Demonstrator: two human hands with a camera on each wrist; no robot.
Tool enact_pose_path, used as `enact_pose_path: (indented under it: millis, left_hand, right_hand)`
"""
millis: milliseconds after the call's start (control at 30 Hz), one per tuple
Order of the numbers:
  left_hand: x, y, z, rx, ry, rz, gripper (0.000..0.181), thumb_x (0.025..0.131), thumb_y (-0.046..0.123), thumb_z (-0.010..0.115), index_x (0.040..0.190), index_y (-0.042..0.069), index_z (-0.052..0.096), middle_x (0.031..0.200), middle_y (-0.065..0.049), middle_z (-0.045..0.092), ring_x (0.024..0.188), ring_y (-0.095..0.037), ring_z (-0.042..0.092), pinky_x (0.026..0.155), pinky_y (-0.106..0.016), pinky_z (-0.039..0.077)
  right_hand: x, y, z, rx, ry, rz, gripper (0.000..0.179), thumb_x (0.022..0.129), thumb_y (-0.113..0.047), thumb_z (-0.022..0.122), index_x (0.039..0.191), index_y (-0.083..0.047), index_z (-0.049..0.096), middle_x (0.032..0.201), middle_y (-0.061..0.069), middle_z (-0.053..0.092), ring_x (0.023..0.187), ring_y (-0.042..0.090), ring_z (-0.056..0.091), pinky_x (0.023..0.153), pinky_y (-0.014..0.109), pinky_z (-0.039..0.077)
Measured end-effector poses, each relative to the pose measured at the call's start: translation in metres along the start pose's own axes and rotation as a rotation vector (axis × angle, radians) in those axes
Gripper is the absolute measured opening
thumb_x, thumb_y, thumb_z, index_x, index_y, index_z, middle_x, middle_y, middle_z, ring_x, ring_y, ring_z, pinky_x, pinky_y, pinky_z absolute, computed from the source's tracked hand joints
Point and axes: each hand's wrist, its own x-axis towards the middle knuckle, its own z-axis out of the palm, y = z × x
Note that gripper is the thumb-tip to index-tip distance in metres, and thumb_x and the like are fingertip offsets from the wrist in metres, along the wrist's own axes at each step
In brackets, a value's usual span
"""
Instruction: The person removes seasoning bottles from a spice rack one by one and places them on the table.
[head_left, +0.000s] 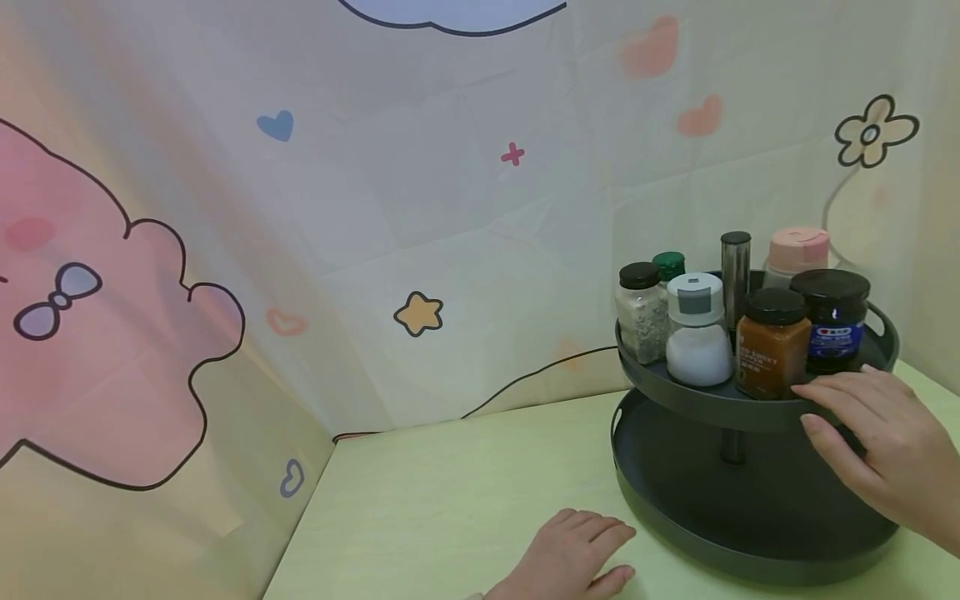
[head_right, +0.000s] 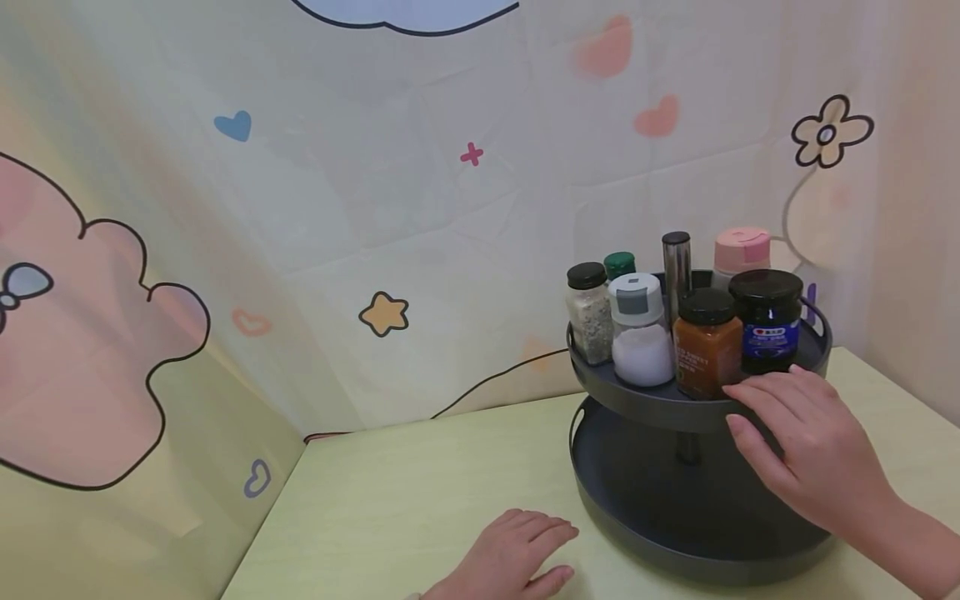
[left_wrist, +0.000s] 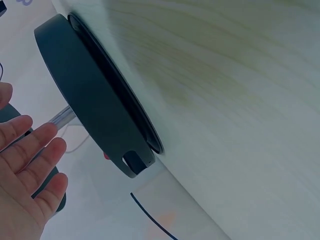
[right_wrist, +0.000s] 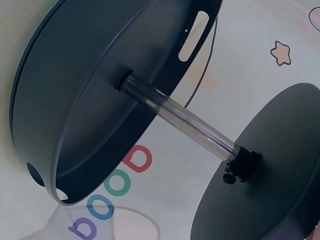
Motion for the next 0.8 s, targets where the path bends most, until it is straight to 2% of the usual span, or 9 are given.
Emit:
enact_pose_path:
  millis: [100, 267, 400, 533, 667, 800]
  left_hand:
    - [0.001, 0.000, 0.001, -0.005, 0.022, 0.009, 0.031, 0.092, 0.037, 0.041, 0.115, 0.019, 0.052, 0.107, 0.011, 0.059, 0.097, -0.003, 0.055, 0.084, -0.016, 0.041]
    - [0.001, 0.001, 0.002, 0.000, 0.037, 0.014, 0.031, 0.091, 0.037, 0.041, 0.114, 0.019, 0.053, 0.106, 0.012, 0.059, 0.096, -0.003, 0.055, 0.083, -0.016, 0.041]
    - [0.002, 0.002, 0.000, -0.002, 0.021, 0.006, 0.032, 0.091, 0.038, 0.041, 0.115, 0.020, 0.052, 0.106, 0.012, 0.060, 0.097, -0.003, 0.055, 0.084, -0.016, 0.041]
    - [0.002, 0.002, 0.000, -0.009, 0.005, -0.003, 0.032, 0.092, 0.038, 0.040, 0.115, 0.020, 0.052, 0.106, 0.012, 0.060, 0.097, -0.003, 0.055, 0.084, -0.016, 0.041]
    - [0.002, 0.002, 0.001, -0.003, 0.012, -0.001, 0.032, 0.091, 0.038, 0.041, 0.115, 0.020, 0.052, 0.105, 0.012, 0.060, 0.096, -0.003, 0.055, 0.084, -0.016, 0.041]
    - [0.001, 0.002, 0.001, -0.001, 0.025, 0.001, 0.032, 0.091, 0.038, 0.042, 0.115, 0.020, 0.052, 0.104, 0.013, 0.060, 0.096, -0.002, 0.055, 0.083, -0.016, 0.041]
  right_hand:
    - [0.000, 0.002, -0.001, 0.007, -0.004, 0.007, 0.057, 0.091, -0.045, 0.036, 0.089, 0.006, 0.062, 0.087, 0.021, 0.060, 0.102, -0.002, 0.040, 0.108, 0.030, 0.021]
    - [-0.003, 0.005, 0.000, 0.009, 0.007, 0.034, 0.054, 0.091, -0.043, 0.038, 0.090, 0.006, 0.062, 0.088, 0.023, 0.060, 0.106, 0.001, 0.041, 0.109, 0.034, 0.020]
    - [-0.005, 0.007, 0.001, 0.015, -0.022, 0.136, 0.038, 0.091, -0.028, 0.045, 0.093, 0.007, 0.061, 0.092, 0.026, 0.059, 0.109, 0.012, 0.044, 0.108, 0.043, 0.018]
    - [-0.002, 0.008, 0.000, 0.021, -0.047, 0.227, 0.025, 0.087, -0.012, 0.049, 0.095, 0.009, 0.059, 0.095, 0.029, 0.057, 0.096, 0.036, 0.046, 0.108, 0.046, 0.018]
    - [0.000, 0.009, 0.001, 0.038, -0.004, 0.256, 0.024, 0.086, -0.009, 0.050, 0.094, 0.011, 0.058, 0.095, 0.029, 0.056, 0.091, 0.038, 0.044, 0.108, 0.027, 0.019]
    - [-0.001, 0.011, 0.002, 0.056, 0.026, 0.311, 0.024, 0.085, -0.008, 0.050, 0.097, 0.012, 0.057, 0.102, 0.032, 0.053, 0.103, 0.041, 0.043, 0.108, 0.025, 0.018]
